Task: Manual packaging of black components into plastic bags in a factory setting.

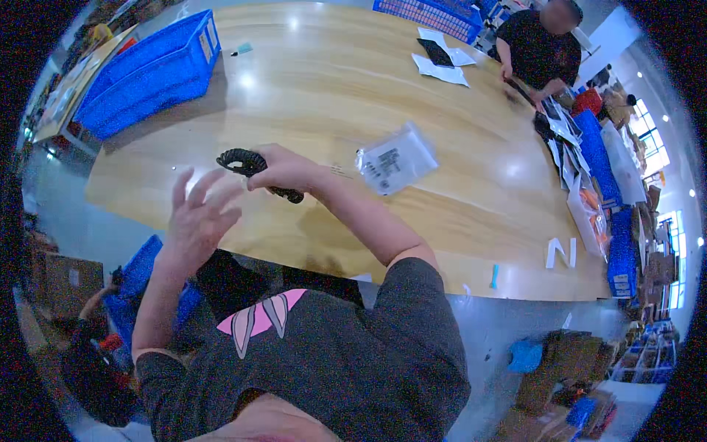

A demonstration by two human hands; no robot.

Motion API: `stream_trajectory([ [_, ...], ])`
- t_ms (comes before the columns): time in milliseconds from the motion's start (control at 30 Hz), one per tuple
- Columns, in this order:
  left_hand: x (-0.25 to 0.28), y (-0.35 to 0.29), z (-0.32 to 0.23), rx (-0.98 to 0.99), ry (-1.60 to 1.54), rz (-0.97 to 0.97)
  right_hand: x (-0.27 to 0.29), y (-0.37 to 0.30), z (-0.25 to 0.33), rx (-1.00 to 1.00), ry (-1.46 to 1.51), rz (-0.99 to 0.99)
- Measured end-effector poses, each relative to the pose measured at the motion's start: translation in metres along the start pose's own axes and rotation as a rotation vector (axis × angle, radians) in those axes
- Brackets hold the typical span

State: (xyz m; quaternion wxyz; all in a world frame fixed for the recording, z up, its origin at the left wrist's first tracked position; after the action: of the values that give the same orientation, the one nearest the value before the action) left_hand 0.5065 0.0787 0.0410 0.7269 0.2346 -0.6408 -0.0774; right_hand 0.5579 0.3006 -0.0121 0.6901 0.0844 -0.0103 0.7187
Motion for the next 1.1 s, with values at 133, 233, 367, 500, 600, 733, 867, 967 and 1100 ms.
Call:
stream_trajectory([
  [133, 0.001, 0.005, -0.002, -0.076, -0.053, 0.233, 0.004, -0.004, 0.002, 0.015, -0.036, 0.066],
  [233, 0.001, 0.007, 0.0, 0.034, -0.152, 0.246, 0.006, -0.017, 0.007, 0.015, -0.013, 0.039],
  [367, 0.001, 0.01, -0.002, 0.092, -0.395, 0.266, 0.01, -0.029, 0.016, 0.049, -0.122, 0.147],
  [500, -0.009, 0.014, -0.002, 0.094, -0.628, 0.345, 0.014, -0.038, 0.041, 0.382, -0.441, 0.117],
  [600, -0.016, 0.015, -0.003, 0.098, -0.641, 0.376, 0.011, -0.049, 0.058, 0.291, -0.614, 0.285],
  [733, -0.016, 0.019, -0.008, 0.169, -0.642, 0.414, 0.023, -0.058, 0.072, 0.216, -0.76, 0.338],
  [867, -0.02, 0.021, -0.012, 0.163, -0.773, 0.353, 0.022, -0.066, 0.086, 0.063, -1.072, 0.577],
  [967, -0.016, 0.031, -0.025, 0.123, -0.794, 0.401, 0.008, -0.066, 0.1, 0.02, -1.208, 0.664],
  [1100, -0.022, 0.032, -0.04, 0.079, -0.805, 0.559, -0.002, -0.057, 0.121, 0.232, -1.229, 0.747],
])
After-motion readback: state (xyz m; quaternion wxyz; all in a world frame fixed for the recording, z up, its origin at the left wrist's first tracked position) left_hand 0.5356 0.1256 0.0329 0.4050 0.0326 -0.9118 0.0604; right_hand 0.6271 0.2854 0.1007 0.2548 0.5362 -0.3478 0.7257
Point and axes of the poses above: each hand's wrist, its own y-axis towards the middle knuckle, its own x-axis out of the back of the hand, z = x × y, the point moved 1 cm from there along y, towards the middle knuckle, and after that the axes turned 11 degrees about x, right-handed, at the moved point
